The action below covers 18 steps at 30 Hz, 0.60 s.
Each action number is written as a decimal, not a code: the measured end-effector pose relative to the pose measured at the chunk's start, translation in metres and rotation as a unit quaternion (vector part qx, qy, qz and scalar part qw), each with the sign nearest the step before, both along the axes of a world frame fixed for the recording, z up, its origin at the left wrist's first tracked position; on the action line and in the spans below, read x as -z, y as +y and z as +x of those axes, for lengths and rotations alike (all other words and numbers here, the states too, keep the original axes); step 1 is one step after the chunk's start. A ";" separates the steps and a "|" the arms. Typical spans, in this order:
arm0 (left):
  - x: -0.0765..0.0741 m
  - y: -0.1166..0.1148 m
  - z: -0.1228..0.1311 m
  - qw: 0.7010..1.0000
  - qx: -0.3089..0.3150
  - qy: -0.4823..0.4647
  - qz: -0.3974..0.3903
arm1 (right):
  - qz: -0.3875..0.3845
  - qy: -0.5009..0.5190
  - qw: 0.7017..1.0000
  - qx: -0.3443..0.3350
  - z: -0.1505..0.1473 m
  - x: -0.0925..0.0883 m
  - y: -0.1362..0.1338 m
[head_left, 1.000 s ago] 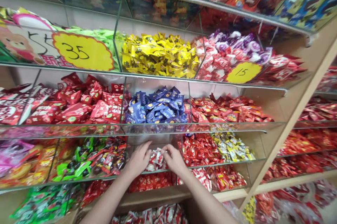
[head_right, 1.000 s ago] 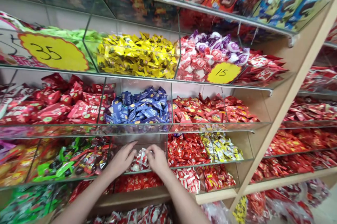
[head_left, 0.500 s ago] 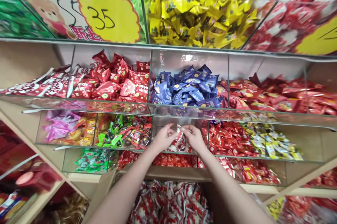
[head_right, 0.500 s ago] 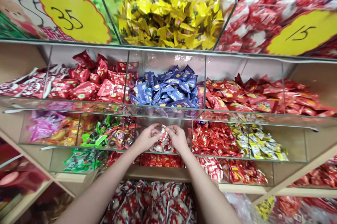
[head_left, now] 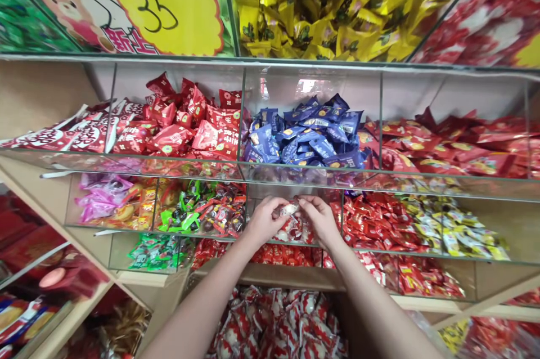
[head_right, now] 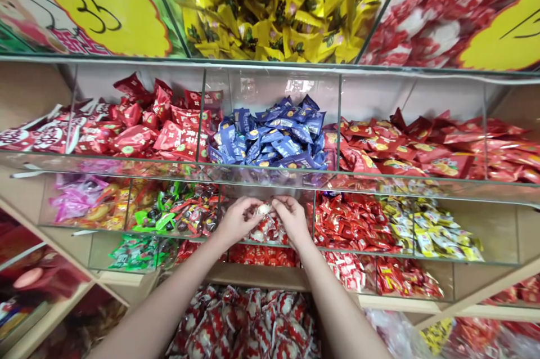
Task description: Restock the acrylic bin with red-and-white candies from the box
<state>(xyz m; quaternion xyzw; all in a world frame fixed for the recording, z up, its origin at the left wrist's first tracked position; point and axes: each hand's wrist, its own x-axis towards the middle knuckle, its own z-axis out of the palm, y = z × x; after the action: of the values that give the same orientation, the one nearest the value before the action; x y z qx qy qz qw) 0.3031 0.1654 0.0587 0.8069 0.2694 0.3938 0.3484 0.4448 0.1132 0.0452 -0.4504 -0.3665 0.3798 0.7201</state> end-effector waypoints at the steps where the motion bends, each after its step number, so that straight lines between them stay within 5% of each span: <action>1: 0.000 0.000 0.000 1.000 0.005 -0.004 -0.004 | -0.002 0.004 1.000 -0.004 0.001 0.001 0.000; 10: 0.006 0.002 0.005 0.986 0.088 -0.049 -0.129 | 0.016 0.012 1.000 0.006 0.004 0.007 0.000; 18: 0.008 0.006 0.008 0.977 0.076 -0.092 -0.174 | 0.030 0.021 0.999 0.000 0.003 0.006 -0.001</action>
<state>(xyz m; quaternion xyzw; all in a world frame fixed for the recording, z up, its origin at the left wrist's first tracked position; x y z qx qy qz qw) 0.3110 0.1710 0.0509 0.7124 0.2381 0.3858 0.5357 0.4473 0.1123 0.0392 -0.4207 -0.3621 0.3781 0.7409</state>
